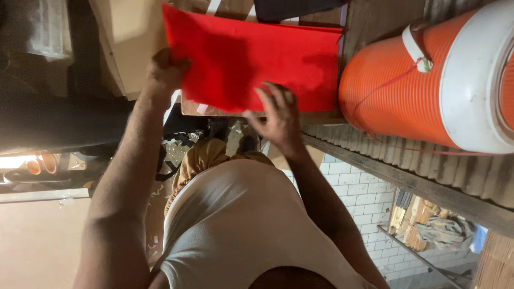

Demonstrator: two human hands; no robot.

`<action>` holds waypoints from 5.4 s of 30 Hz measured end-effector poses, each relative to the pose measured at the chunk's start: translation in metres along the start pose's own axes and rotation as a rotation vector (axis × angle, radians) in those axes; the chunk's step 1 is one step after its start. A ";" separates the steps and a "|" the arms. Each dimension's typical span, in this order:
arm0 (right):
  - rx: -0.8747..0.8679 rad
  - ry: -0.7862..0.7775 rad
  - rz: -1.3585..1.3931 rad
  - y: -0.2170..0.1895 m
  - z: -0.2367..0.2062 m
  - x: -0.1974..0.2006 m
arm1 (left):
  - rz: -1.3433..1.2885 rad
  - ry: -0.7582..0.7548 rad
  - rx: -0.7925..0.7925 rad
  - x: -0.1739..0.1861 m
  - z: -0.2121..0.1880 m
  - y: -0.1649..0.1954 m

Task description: The person unrolls red fabric over a workbench, aligns a rectangular cardboard template on top of it, and cuts the fabric around the template with a utility knife. They reposition the template, press the fabric flat, and make repeated cuts along the template edges, then handle the cut piece.

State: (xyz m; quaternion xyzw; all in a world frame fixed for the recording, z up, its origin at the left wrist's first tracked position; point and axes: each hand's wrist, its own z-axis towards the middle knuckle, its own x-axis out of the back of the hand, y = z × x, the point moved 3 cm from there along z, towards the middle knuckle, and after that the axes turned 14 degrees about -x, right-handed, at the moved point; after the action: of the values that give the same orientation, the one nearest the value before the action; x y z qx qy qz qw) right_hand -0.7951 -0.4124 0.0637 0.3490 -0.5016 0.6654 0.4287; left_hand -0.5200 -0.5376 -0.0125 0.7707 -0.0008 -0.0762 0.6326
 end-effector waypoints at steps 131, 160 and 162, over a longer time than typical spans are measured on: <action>-0.555 0.299 0.089 0.164 0.034 0.056 | 0.385 0.059 -0.235 0.018 -0.020 0.024; -0.150 -0.025 -0.270 0.098 -0.043 -0.089 | 0.804 0.579 -0.495 0.046 -0.253 -0.064; -0.161 -0.110 -0.006 0.096 -0.048 -0.093 | 0.757 0.668 -0.420 0.042 -0.330 -0.089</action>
State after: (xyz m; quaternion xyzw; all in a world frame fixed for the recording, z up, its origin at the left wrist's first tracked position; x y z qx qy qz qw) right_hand -0.8488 -0.3986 -0.0666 0.3508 -0.5752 0.6015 0.4293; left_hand -0.4474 -0.2023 -0.0419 0.5559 -0.0620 0.4073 0.7220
